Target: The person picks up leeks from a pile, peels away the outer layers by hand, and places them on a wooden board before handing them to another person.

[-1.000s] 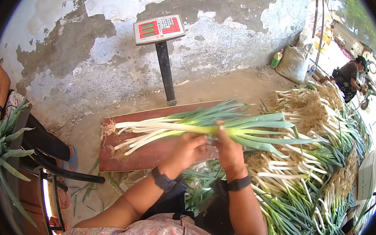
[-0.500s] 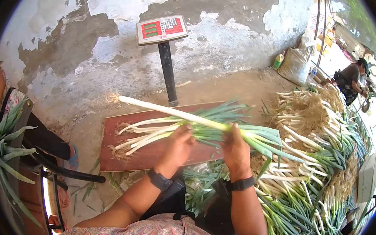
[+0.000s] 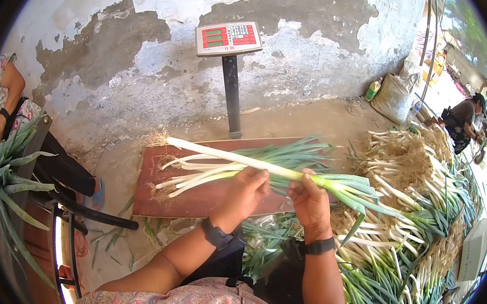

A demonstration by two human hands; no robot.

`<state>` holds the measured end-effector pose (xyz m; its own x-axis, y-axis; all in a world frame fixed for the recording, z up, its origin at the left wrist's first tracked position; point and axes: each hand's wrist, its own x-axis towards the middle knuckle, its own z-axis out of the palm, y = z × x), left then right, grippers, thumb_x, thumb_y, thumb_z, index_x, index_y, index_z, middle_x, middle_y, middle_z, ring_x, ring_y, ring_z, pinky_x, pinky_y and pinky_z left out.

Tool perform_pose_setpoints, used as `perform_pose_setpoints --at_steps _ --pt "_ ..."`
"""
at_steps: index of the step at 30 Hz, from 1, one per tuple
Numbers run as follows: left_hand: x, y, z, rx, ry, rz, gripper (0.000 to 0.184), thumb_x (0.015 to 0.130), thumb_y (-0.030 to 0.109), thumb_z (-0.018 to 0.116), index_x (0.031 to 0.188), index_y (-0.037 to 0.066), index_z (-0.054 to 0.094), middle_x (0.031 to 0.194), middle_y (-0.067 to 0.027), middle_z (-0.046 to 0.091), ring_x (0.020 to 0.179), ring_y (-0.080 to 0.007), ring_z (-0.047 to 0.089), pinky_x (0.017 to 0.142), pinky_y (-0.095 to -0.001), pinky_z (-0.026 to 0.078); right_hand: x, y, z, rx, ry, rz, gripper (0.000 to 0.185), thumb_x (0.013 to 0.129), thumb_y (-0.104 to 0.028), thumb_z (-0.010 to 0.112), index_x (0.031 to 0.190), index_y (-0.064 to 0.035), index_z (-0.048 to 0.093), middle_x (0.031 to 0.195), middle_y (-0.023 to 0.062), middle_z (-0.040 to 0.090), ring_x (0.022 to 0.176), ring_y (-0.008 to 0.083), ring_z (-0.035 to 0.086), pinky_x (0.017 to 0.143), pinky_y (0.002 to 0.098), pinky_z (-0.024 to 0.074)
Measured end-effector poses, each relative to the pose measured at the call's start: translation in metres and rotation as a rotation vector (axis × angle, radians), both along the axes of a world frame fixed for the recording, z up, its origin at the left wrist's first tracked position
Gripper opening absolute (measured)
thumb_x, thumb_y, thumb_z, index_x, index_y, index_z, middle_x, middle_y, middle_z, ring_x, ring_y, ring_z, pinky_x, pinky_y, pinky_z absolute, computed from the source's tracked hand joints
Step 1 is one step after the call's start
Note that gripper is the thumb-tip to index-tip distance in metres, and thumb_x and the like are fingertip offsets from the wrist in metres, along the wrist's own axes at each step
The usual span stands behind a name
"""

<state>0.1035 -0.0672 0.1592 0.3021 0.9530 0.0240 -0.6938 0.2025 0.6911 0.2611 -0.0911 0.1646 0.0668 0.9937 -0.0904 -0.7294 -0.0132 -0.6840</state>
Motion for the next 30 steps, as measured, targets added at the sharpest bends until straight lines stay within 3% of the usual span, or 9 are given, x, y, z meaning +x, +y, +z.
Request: perform_pose_setpoints --at_steps 3,9,11,15,19,22,26,30 --pt "-0.004 0.001 -0.002 0.062 0.207 0.063 0.009 0.083 0.013 0.056 0.080 0.004 0.053 0.062 -0.0015 0.051 0.052 -0.0087 0.047 0.049 -0.0209 0.039 0.000 -0.002 0.004 0.033 0.022 -0.017 0.013 0.085 -0.010 0.050 0.097 -0.0062 0.049 0.082 0.0026 0.055 0.074 0.0150 0.057 0.062 0.0285 0.0475" --pt "-0.021 0.010 -0.009 0.006 -0.034 0.169 0.014 0.084 0.015 0.053 0.075 0.004 0.051 0.060 -0.0034 0.050 0.050 -0.0110 0.046 0.048 -0.0255 0.039 0.009 -0.003 0.007 0.103 0.073 -0.041 0.010 0.085 -0.009 0.050 0.094 -0.0064 0.050 0.082 0.0036 0.054 0.077 0.0167 0.054 0.070 0.0298 0.0442" --pt "-0.025 0.012 -0.011 -0.007 -0.050 0.103 0.013 0.086 0.017 0.051 0.083 0.004 0.052 0.065 -0.0032 0.051 0.053 -0.0124 0.047 0.053 -0.0262 0.040 0.011 -0.002 0.005 0.115 0.060 -0.026 0.010 0.084 -0.008 0.050 0.094 -0.0055 0.049 0.082 0.0044 0.054 0.077 0.0164 0.053 0.070 0.0301 0.0433" --pt "-0.018 0.005 0.009 -0.134 -0.036 0.074 0.014 0.085 0.022 0.054 0.084 0.008 0.053 0.069 -0.0029 0.054 0.054 -0.0114 0.048 0.054 -0.0265 0.040 0.006 -0.005 0.008 0.144 -0.021 -0.017 0.010 0.084 -0.006 0.049 0.094 -0.0048 0.048 0.082 0.0050 0.054 0.076 0.0167 0.053 0.071 0.0304 0.0438" --pt "-0.017 0.011 0.003 -0.191 -0.185 -0.060 0.011 0.084 0.021 0.056 0.083 0.011 0.054 0.063 -0.0005 0.054 0.052 -0.0096 0.044 0.051 -0.0250 0.036 0.003 -0.005 0.007 0.193 -0.100 0.020 0.008 0.085 -0.006 0.047 0.092 -0.0060 0.047 0.086 0.0072 0.056 0.078 0.0163 0.056 0.071 0.0299 0.0479" --pt "-0.017 0.011 -0.001 -0.182 -0.110 -0.036 0.016 0.084 0.023 0.057 0.082 0.008 0.053 0.059 -0.0005 0.048 0.051 -0.0096 0.044 0.048 -0.0250 0.035 0.005 -0.007 0.005 0.184 -0.158 0.000 0.009 0.085 -0.008 0.047 0.094 -0.0061 0.048 0.087 0.0072 0.057 0.078 0.0160 0.056 0.073 0.0301 0.0472" --pt "-0.011 0.010 -0.003 -0.098 -0.125 -0.069 0.008 0.082 0.012 0.058 0.084 0.005 0.054 0.063 -0.0015 0.049 0.052 -0.0095 0.045 0.050 -0.0249 0.037 0.007 -0.004 0.004 0.164 -0.090 0.042 0.012 0.085 -0.011 0.049 0.097 -0.0075 0.049 0.086 0.0058 0.056 0.077 0.0178 0.057 0.070 0.0309 0.0485" --pt "-0.009 0.008 -0.002 0.012 -0.127 -0.068 0.017 0.081 0.007 0.058 0.095 0.001 0.052 0.068 -0.0036 0.051 0.055 -0.0110 0.048 0.052 -0.0252 0.039 0.008 -0.005 0.005 0.028 -0.065 0.012 0.010 0.084 -0.009 0.050 0.095 -0.0075 0.050 0.086 0.0073 0.057 0.078 0.0210 0.059 0.070 0.0323 0.0495"
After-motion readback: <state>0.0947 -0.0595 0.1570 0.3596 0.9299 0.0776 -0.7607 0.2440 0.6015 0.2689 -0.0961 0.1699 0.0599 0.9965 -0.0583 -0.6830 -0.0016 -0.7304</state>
